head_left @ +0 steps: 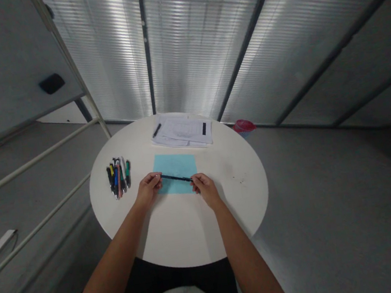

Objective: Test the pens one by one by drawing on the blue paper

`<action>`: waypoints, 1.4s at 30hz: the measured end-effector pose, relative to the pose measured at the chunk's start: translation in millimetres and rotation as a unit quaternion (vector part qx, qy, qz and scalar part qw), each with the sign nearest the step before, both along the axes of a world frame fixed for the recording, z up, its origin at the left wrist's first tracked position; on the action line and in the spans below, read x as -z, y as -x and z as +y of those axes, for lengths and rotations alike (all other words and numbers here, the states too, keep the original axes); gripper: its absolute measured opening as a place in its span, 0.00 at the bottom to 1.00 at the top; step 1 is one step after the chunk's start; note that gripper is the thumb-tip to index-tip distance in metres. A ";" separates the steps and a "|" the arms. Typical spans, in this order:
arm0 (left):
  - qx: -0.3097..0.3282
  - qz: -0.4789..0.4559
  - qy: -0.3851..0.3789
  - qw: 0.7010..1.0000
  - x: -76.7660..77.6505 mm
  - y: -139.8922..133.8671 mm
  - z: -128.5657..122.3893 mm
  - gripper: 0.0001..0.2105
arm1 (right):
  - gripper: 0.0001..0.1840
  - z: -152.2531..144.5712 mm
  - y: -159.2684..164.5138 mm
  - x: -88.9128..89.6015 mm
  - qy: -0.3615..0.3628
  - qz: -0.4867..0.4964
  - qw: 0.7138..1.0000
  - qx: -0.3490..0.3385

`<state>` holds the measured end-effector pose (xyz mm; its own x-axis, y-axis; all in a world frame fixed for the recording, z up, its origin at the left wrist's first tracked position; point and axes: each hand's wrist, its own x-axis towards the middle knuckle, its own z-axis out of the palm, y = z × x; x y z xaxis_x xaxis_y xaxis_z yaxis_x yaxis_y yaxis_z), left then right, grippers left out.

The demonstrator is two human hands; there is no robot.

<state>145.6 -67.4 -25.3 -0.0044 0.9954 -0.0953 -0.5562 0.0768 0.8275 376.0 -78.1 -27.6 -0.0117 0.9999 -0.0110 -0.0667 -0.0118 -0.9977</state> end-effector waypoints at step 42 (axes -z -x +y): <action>-0.013 0.023 -0.006 1.000 -0.7 -2.8 0.6 0.12 | 0.17 -0.3 0.3 1.6 -0.014 -0.029 0.999 -0.014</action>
